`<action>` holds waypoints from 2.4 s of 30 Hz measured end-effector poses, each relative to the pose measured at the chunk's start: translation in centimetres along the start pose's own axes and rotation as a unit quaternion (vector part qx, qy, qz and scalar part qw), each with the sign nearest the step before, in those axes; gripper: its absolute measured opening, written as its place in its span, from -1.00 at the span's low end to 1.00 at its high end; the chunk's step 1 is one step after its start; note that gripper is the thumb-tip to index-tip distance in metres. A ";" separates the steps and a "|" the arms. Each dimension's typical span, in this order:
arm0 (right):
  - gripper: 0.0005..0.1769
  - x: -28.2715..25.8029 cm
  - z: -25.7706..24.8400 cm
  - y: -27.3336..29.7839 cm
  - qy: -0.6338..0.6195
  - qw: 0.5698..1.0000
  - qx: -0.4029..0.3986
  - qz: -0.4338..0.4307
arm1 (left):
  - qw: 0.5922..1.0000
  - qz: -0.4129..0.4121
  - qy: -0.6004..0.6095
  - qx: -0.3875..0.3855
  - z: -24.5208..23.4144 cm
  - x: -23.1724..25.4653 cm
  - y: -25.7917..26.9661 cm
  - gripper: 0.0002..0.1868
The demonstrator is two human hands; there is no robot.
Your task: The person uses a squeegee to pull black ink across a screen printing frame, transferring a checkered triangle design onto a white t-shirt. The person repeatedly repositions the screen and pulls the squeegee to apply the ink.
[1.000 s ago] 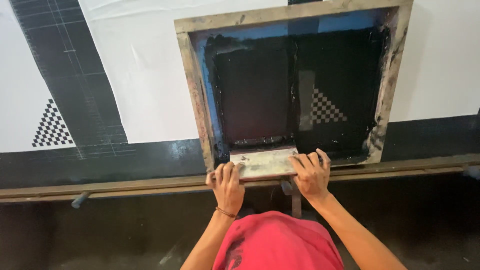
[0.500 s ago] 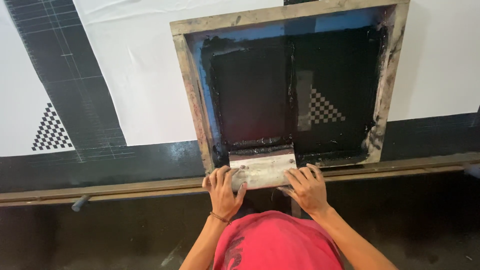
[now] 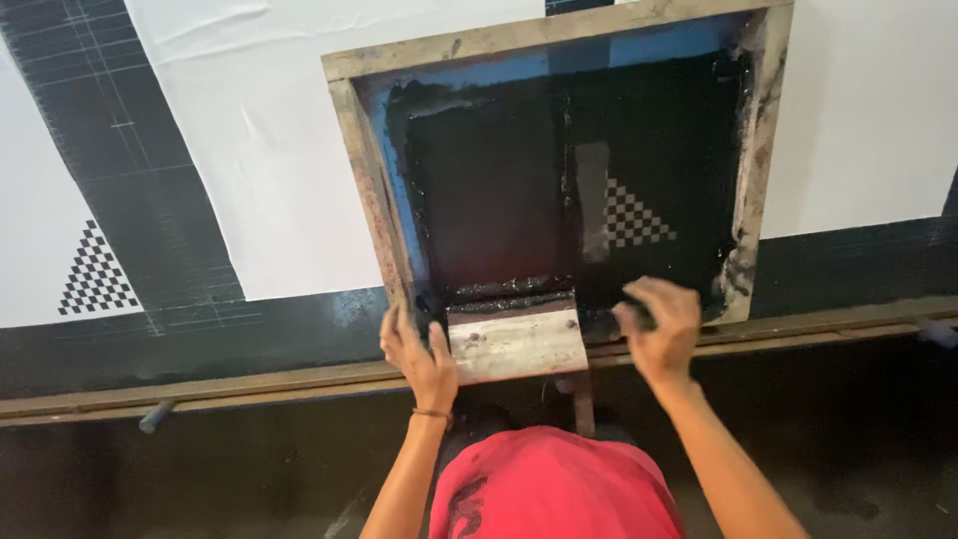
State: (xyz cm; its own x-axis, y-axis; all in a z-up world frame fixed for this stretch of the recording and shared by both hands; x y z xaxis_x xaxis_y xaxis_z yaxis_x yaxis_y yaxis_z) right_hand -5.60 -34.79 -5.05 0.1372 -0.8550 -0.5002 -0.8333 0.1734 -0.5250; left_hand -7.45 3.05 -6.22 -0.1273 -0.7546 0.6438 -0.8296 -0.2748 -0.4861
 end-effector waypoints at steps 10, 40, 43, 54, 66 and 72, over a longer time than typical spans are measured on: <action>-0.77 11.3 -5.4 -3.8 -0.047 0.971 0.163 0.170 | 0.990 -0.106 0.053 0.082 3.2 -4.4 -1.1 -0.43; -0.42 13.1 -5.1 -5.7 -0.485 0.779 0.019 0.397 | 0.965 -0.206 0.132 0.099 0.7 -1.8 -1.9 -0.59; -0.43 13.5 -4.9 -5.2 -0.486 0.770 0.033 0.413 | 0.964 -0.215 0.126 0.089 -0.3 -0.4 -1.8 -0.57; -0.46 17.9 -2.5 -3.9 -0.489 0.789 0.127 0.350 | 0.962 -0.184 0.167 0.114 2.7 -3.8 -1.9 -0.62; -0.32 14.7 -3.5 -4.0 -0.364 0.905 0.111 0.189 | 0.968 -0.160 0.161 0.106 2.6 -4.1 -2.2 -0.62; -0.39 14.1 -4.0 -4.3 -0.449 0.791 0.100 0.403 | 0.964 -0.167 0.174 0.110 2.4 -4.0 -2.2 -0.57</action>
State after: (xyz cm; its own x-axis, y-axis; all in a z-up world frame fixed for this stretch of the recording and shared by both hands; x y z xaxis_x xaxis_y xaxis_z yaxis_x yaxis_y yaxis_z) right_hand -2.26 -49.57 -7.14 0.0045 0.2501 -0.9682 -0.7549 0.6358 0.1608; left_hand -3.76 5.25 -9.13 -0.0781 -0.3670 0.9269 -0.7257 -0.6166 -0.3053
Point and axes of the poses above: each hand's wrist, its own y-axis away from the middle knuckle, its own z-axis out of the palm, x = y × z, the point moved 8 cm from there along -y, towards the middle knuckle, and after that the axes turned 9 degrees about z, right-handed, at the moved point
